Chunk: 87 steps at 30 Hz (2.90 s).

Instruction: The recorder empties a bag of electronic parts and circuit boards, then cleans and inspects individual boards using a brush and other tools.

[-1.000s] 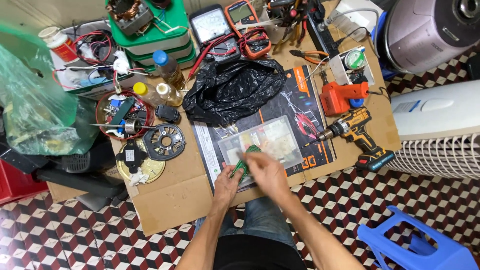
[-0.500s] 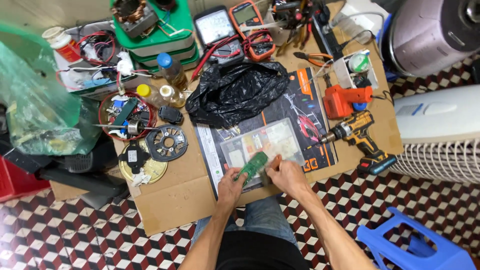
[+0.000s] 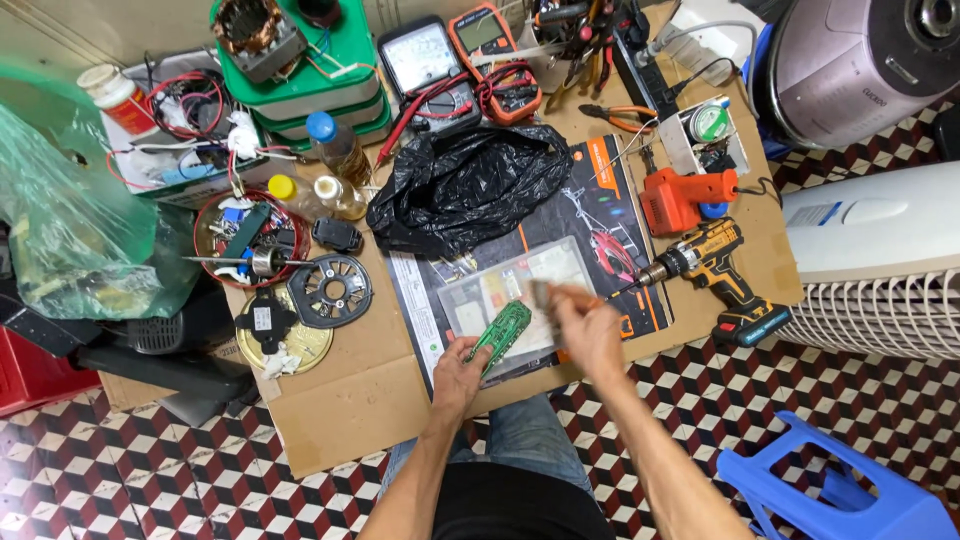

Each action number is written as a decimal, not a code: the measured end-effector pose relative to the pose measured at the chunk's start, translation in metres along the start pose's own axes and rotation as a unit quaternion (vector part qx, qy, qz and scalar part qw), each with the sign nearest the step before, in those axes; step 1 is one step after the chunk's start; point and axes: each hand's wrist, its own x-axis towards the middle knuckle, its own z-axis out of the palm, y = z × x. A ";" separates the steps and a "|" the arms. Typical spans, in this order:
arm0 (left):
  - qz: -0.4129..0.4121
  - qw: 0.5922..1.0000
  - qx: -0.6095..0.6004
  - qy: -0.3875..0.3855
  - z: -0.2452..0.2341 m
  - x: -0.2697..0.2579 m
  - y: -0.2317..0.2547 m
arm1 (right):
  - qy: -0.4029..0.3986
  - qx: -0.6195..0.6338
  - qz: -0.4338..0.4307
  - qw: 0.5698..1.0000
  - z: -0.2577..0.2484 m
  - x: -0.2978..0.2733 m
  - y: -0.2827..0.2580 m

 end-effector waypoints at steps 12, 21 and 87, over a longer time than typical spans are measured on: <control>-0.020 0.999 -0.020 -0.021 -0.001 0.010 -0.008 | -0.060 -0.047 -0.097 0.992 0.018 -0.028 0.005; -0.044 0.999 -0.002 -0.029 -0.004 0.011 -0.003 | -0.074 -0.034 -0.013 0.997 0.011 -0.018 -0.012; 0.076 0.841 -0.513 -0.154 -0.034 -0.103 0.153 | -0.053 0.021 -0.225 0.973 -0.035 -0.161 -0.142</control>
